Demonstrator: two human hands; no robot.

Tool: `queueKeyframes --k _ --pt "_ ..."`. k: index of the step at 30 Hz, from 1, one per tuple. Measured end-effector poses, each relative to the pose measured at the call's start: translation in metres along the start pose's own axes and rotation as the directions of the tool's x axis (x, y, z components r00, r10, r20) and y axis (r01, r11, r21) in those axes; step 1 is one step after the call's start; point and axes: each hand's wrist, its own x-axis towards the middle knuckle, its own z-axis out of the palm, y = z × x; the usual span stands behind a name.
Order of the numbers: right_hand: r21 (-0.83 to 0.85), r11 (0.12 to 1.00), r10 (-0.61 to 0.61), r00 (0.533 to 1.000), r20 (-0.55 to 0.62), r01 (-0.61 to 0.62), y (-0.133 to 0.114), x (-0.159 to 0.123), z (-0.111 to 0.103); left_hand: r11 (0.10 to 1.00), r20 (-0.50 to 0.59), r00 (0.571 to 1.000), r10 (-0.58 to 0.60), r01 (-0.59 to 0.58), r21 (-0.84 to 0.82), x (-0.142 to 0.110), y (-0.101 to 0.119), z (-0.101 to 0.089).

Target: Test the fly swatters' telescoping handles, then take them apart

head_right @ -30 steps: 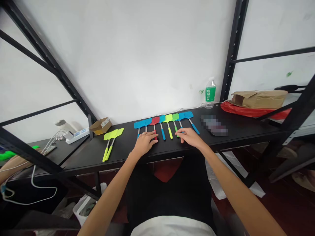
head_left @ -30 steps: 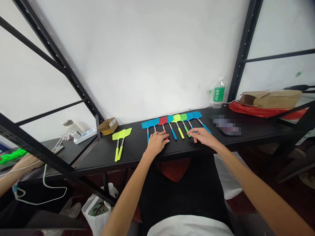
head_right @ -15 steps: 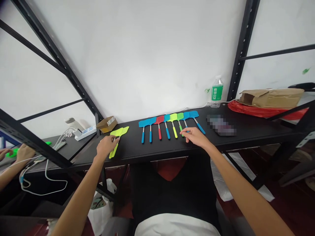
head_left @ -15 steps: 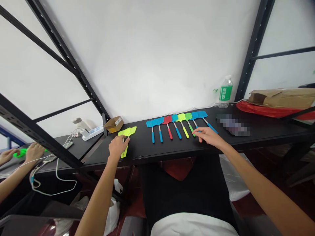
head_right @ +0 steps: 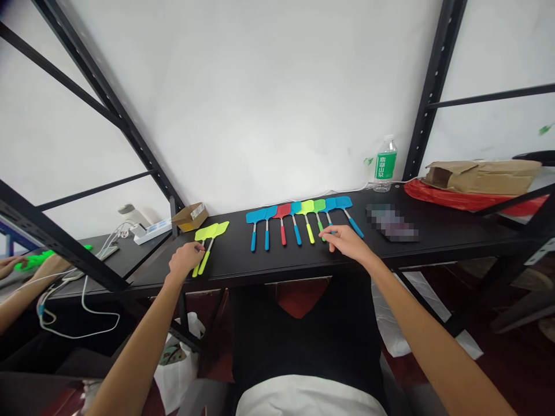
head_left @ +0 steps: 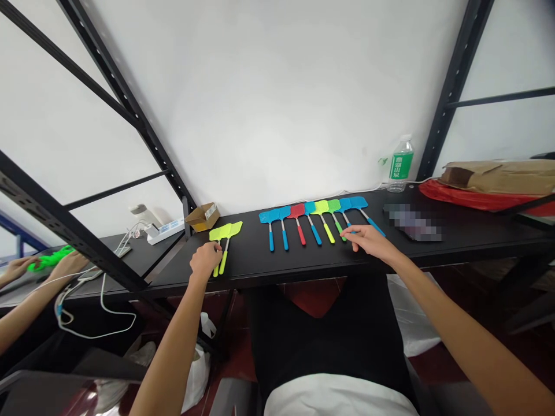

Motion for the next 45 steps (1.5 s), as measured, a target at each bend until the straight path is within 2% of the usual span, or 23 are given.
queueKeyframes --k 7,10,12,15,17,20,22,26,29,33,36,40,45 --pt "0.001 1.000 -0.016 1.000 0.006 0.016 0.002 0.002 0.000 0.999 -0.040 0.998 -0.052 0.052 -0.010 -0.003 -0.001 -0.006" --pt "0.005 1.000 -0.015 1.000 0.008 0.014 0.002 0.002 0.000 0.996 -0.079 0.993 -0.086 0.085 -0.019 -0.006 -0.002 -0.016" --pt "0.009 1.000 -0.012 1.000 0.008 0.012 0.002 0.002 -0.001 0.997 -0.107 0.992 -0.069 0.065 -0.040 -0.009 -0.001 -0.026" --pt "0.014 1.000 -0.015 1.000 0.009 0.015 0.002 0.002 -0.001 0.997 -0.169 0.986 0.005 -0.019 -0.081 -0.015 0.008 -0.043" --pt "0.017 1.000 -0.020 1.000 0.007 0.020 0.003 0.003 -0.001 0.990 -0.235 0.970 0.059 -0.087 -0.109 -0.022 0.021 -0.053" --pt "0.034 0.999 -0.011 1.000 0.005 0.011 0.005 0.003 -0.001 0.956 -0.338 0.923 0.184 -0.248 -0.157 -0.037 0.052 -0.063" --pt "0.056 0.998 0.008 1.000 -0.001 -0.008 0.004 0.003 -0.001 0.897 -0.389 0.870 0.302 -0.398 -0.193 -0.051 0.077 -0.062" --pt "0.153 0.987 0.054 0.998 -0.024 -0.050 -0.003 -0.001 -0.003 0.722 -0.430 0.738 0.521 -0.649 -0.240 -0.088 0.123 -0.042" --pt "0.251 0.965 0.083 0.996 -0.037 -0.071 -0.010 -0.004 -0.005 0.632 -0.391 0.653 0.649 -0.748 -0.202 -0.113 0.143 -0.015" --pt "0.319 0.945 0.102 0.993 -0.059 -0.078 -0.013 -0.005 -0.006 0.566 -0.319 0.572 0.756 -0.815 -0.119 -0.128 0.153 0.018" --pt "0.328 0.942 0.103 0.992 -0.071 -0.075 -0.012 -0.005 -0.006 0.508 -0.302 0.511 0.805 -0.856 -0.093 -0.129 0.152 0.033" --pt "0.319 0.944 0.116 0.989 -0.093 -0.081 -0.013 -0.004 -0.005 0.471 -0.277 0.478 0.834 -0.877 -0.096 -0.127 0.151 0.042" --pt "0.270 0.959 0.119 0.988 -0.098 -0.088 -0.011 -0.005 -0.003 0.469 -0.251 0.486 0.837 -0.874 -0.126 -0.129 0.151 0.046"
